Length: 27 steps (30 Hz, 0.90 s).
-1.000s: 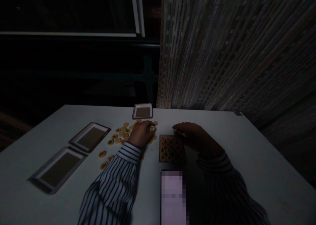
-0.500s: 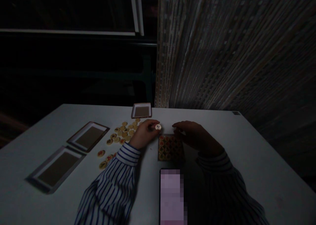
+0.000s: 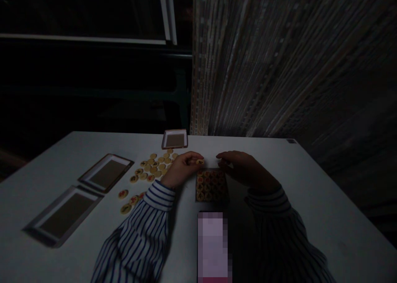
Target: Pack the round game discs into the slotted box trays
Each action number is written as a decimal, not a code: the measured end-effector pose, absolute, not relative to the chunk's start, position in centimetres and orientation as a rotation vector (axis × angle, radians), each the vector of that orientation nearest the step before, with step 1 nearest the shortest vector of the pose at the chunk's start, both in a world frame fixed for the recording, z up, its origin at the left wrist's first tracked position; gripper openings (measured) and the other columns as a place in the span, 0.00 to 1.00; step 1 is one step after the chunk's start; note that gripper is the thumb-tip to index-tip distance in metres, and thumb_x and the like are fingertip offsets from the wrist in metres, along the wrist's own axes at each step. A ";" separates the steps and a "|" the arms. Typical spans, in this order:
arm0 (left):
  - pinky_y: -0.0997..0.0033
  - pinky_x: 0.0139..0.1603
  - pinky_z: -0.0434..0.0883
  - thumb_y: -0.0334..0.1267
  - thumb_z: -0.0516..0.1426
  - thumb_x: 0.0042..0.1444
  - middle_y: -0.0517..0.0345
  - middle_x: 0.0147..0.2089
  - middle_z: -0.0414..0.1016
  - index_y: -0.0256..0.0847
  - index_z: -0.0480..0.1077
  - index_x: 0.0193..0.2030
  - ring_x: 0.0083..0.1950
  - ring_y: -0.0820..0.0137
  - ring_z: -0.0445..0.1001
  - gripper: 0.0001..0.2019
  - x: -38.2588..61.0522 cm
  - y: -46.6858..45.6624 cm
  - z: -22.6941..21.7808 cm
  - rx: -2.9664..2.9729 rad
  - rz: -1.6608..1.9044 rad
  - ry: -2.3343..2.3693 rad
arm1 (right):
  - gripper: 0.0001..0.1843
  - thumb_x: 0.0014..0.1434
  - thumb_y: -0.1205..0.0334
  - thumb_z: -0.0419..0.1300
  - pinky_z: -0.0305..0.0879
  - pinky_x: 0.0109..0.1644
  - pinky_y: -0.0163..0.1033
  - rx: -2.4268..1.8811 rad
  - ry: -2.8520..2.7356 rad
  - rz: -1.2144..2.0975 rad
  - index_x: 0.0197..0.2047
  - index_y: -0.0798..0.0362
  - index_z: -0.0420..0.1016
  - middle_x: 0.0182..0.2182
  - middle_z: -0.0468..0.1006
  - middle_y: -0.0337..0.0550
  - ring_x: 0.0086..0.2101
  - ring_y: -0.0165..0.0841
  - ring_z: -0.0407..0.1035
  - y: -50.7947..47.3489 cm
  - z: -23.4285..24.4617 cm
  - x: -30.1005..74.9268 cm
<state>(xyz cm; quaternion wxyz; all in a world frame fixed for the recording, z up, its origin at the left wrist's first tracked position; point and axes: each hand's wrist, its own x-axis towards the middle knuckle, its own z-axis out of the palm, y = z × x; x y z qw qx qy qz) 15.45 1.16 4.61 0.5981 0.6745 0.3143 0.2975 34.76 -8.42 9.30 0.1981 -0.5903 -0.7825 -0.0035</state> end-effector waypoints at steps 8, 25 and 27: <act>0.74 0.33 0.68 0.38 0.62 0.42 0.63 0.25 0.72 0.35 0.68 0.34 0.28 0.76 0.71 0.13 16.3 0.2 4.6 1.506 0.653 0.701 | 0.14 0.57 0.63 0.54 0.63 0.36 0.37 -1.634 -2.201 0.017 0.46 0.53 0.70 0.34 0.77 0.44 0.33 0.31 0.70 -8.4 8.8 35.1; 0.65 0.45 0.69 0.41 0.58 0.49 0.53 0.39 0.78 0.37 0.75 0.40 0.41 0.67 0.74 0.13 16.9 -0.3 4.4 1.528 0.598 0.655 | 0.11 0.54 0.64 0.57 0.61 0.34 0.33 -1.553 -2.239 0.264 0.42 0.53 0.72 0.31 0.77 0.41 0.31 0.28 0.69 -8.3 8.9 34.8; 0.64 0.48 0.69 0.41 0.57 0.50 0.54 0.40 0.78 0.39 0.74 0.41 0.43 0.67 0.74 0.13 16.9 -0.4 4.5 1.528 0.575 0.620 | 0.11 0.55 0.64 0.57 0.61 0.35 0.34 -1.535 -2.251 0.279 0.43 0.53 0.71 0.32 0.76 0.41 0.31 0.28 0.69 -8.3 8.9 34.7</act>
